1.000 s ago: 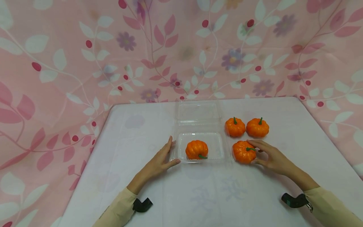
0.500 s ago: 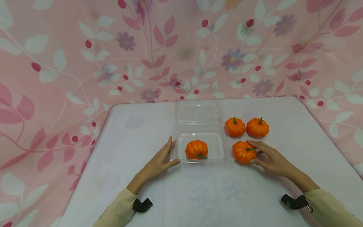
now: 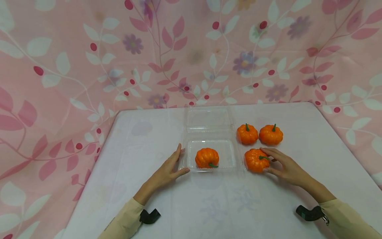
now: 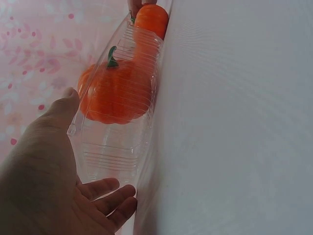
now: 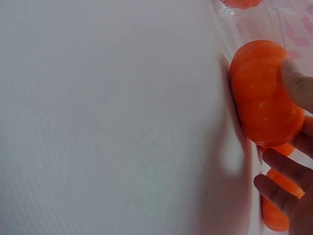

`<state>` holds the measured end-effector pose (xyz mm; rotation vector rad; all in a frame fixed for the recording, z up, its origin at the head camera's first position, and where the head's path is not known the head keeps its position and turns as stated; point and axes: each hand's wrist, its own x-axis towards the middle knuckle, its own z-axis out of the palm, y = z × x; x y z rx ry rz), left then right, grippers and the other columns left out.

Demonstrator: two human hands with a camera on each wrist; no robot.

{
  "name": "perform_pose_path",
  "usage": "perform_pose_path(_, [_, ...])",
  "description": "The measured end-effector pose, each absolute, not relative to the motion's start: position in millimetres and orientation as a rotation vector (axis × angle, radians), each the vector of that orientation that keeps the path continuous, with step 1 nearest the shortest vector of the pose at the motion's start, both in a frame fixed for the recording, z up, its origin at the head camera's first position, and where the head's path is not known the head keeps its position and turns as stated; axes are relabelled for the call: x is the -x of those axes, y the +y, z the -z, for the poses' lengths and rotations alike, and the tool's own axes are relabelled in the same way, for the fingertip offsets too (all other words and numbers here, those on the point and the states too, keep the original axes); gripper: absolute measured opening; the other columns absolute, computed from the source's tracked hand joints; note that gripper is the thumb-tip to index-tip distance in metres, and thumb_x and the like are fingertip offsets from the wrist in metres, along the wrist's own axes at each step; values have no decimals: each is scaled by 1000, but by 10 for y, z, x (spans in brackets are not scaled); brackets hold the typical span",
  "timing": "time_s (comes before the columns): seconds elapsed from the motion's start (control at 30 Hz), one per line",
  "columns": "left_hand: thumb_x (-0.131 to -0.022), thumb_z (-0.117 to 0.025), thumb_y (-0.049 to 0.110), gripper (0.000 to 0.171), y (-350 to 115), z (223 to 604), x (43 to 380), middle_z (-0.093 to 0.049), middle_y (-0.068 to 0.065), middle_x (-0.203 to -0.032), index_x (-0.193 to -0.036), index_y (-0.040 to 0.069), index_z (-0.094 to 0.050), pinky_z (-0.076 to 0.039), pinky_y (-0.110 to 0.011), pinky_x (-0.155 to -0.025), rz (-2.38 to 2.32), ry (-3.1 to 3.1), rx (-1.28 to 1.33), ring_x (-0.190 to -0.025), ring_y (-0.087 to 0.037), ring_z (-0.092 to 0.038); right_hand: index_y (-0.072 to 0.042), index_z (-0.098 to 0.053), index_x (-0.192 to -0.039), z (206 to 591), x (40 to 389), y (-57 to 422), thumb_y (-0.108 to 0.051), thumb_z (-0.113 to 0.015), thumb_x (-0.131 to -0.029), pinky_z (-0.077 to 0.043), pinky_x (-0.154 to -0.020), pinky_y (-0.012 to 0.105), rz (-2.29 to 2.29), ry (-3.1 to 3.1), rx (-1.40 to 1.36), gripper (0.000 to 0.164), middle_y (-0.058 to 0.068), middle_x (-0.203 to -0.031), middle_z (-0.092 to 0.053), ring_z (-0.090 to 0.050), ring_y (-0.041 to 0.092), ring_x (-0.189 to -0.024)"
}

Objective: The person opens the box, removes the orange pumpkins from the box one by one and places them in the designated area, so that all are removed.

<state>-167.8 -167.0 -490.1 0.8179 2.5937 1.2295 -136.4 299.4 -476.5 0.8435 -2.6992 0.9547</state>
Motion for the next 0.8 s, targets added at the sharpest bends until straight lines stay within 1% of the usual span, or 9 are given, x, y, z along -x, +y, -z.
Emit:
perform_pose_path(0.1, [-90,-71,37,103,-1672,4904,1679,-30,-15,-159,-157,4,-1,-26,-47,-118,-1225,2598,-813,-147,-26,-31,-1,-47,-143,4744,1367,2997,-8,-84,-75,-48,-87,10,-945,-2696,-845,77,17,-138,-53,-51,-1,-114])
perform_pose_path(0.2, [-90,-71,37,103,-1672,4906,1679,-29,-15,-159,-157,5,-1,-25,-47,-118,-1223,2597,-808,-147,-25,-31,-5,-46,-145,4705,1372,3005,-7,-84,-74,-51,-84,15,-919,-2703,-827,80,17,-140,-52,-55,5,-111])
perform_pose_path(0.27, [-90,-71,37,103,-1670,4905,1678,-29,-15,-160,-157,5,-1,-24,-47,-119,-1224,2593,-808,-147,-26,-30,-6,-46,-145,4667,1379,3013,-7,-84,-74,-52,-83,16,-905,-2702,-814,81,16,-138,-53,-56,7,-110])
perform_pose_path(0.33, [-90,-71,37,103,-1670,4904,1676,-28,-15,-160,-157,5,0,-24,-47,-119,-1225,2591,-809,-147,-26,-30,-6,-46,-145,4618,1394,3023,-5,-84,-73,-51,-84,14,-901,-2687,-811,81,17,-136,-54,-55,6,-111])
perform_pose_path(0.5, [-90,-71,37,103,-1672,4902,1674,-28,-14,-160,-158,6,0,-25,-46,-118,-1231,2591,-809,-147,-25,-30,0,-49,-141,4479,1458,3021,0,-84,-71,-46,-85,8,-891,-2642,-819,77,17,-137,-55,-49,1,-116])
perform_pose_path(0.63, [-90,-71,38,103,-1674,4900,1670,-28,-14,-160,-158,6,-1,-25,-47,-119,-1228,2594,-805,-147,-24,-30,0,-49,-140,4376,1507,2960,-2,-84,-72,-44,-86,5,-871,-2644,-825,76,18,-137,-55,-50,3,-112])
perform_pose_path(0.77, [-90,-70,40,103,-1673,4895,1664,-29,-13,-160,-158,7,-1,-25,-47,-119,-1223,2598,-796,-147,-24,-30,-2,-50,-141,4265,1547,2839,-7,-83,-75,-35,-94,1,-896,-2680,-823,74,19,-137,-55,-50,5,-117])
perform_pose_path(0.8, [-90,-70,40,103,-1673,4892,1663,-29,-13,-160,-158,7,-1,-25,-47,-119,-1224,2600,-798,-147,-24,-30,-2,-50,-141,4236,1561,2799,-8,-83,-76,-39,-97,6,-902,-2686,-829,73,20,-137,-54,-51,8,-118])
